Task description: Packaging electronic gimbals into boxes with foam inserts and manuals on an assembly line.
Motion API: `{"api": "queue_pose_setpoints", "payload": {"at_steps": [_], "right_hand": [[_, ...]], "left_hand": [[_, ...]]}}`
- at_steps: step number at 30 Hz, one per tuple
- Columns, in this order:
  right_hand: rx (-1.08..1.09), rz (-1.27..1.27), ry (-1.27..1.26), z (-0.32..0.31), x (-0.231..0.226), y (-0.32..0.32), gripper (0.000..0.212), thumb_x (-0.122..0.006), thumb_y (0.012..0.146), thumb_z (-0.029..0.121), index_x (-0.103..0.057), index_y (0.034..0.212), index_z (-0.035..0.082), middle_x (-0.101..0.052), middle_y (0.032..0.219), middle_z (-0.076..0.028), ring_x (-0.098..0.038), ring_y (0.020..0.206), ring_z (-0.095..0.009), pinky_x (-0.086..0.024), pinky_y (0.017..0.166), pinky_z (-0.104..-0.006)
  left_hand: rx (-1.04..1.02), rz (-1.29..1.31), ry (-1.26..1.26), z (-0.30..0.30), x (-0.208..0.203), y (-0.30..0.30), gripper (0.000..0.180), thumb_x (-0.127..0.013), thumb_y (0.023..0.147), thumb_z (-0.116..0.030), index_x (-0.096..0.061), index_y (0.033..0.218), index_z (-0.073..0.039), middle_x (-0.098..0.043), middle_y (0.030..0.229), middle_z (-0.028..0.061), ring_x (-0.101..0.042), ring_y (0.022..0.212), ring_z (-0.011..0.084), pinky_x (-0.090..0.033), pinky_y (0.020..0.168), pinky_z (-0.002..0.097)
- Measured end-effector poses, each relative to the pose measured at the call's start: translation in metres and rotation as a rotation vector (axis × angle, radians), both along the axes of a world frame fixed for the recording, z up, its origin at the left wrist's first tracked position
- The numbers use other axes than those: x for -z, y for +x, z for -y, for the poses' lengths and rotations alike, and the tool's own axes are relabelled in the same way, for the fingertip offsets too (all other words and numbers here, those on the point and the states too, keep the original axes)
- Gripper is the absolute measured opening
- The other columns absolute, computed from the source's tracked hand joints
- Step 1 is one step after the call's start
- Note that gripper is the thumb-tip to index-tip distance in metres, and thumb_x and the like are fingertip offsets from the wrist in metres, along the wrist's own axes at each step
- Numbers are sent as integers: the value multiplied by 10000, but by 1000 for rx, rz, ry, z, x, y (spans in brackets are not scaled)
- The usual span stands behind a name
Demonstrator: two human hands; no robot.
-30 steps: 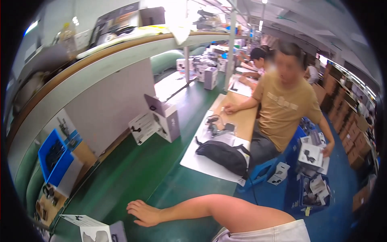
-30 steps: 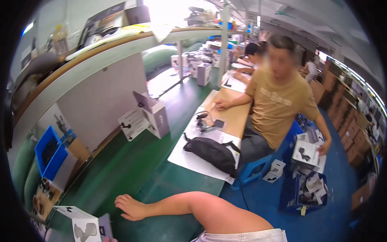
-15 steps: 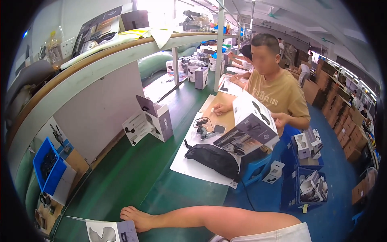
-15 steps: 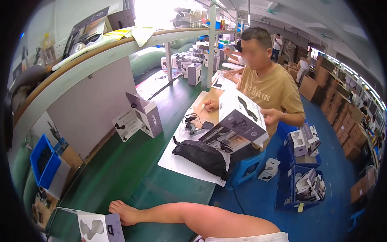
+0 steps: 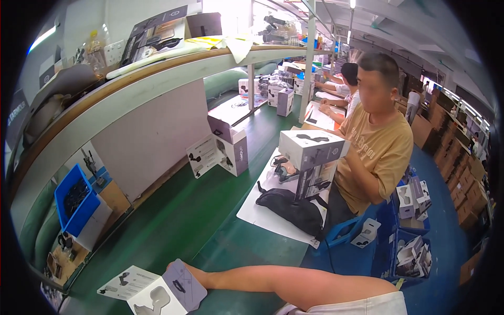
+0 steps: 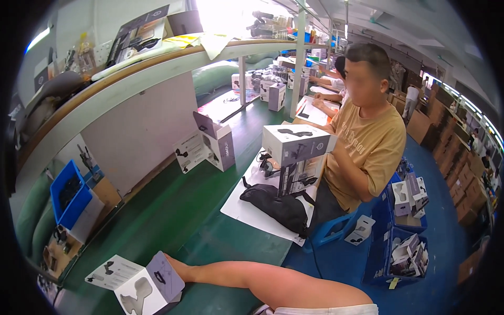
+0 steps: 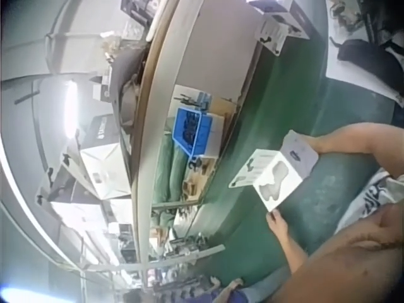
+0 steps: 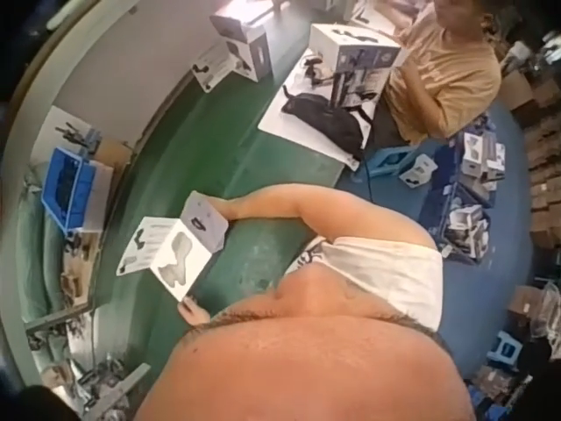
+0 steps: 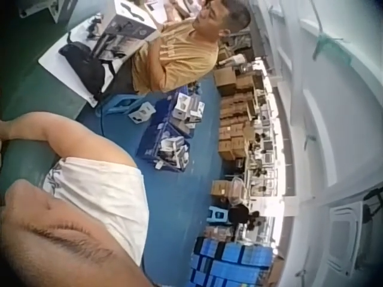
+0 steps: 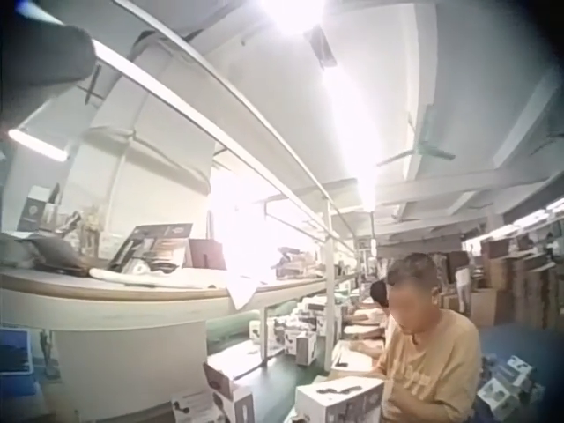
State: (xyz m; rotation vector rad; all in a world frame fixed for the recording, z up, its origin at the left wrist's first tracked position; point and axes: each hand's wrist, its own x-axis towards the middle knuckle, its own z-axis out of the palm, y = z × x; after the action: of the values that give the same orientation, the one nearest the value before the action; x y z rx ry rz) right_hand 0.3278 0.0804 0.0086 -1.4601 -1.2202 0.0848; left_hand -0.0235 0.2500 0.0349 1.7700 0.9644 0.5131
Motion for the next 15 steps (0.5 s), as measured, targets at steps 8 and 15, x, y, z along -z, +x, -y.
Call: {"api": "queue_pose_setpoints", "payload": {"at_steps": [8,15], "right_hand": [[-158,189,-9,-26,12,23,212,-649,839,162,-678,1025,64,-663,1006,-88,-613,923,-250,-496,887,-365],[-49,360,-148,-23,-9,8,287,-696,757,188,-659,1022,87,-668,1012,-78,-623,925,-270,-501,879,-371]], "left_hand": [[-210,532,178,51,137,-50,467,-589,1039,-240,-520,1387,64,-616,1299,256,-610,1128,362,-460,1040,381],[-324,-2,508,147,35,-3,767,-750,815,-254,-422,1438,52,-532,1369,214,-601,1126,381,-495,975,447]]}}
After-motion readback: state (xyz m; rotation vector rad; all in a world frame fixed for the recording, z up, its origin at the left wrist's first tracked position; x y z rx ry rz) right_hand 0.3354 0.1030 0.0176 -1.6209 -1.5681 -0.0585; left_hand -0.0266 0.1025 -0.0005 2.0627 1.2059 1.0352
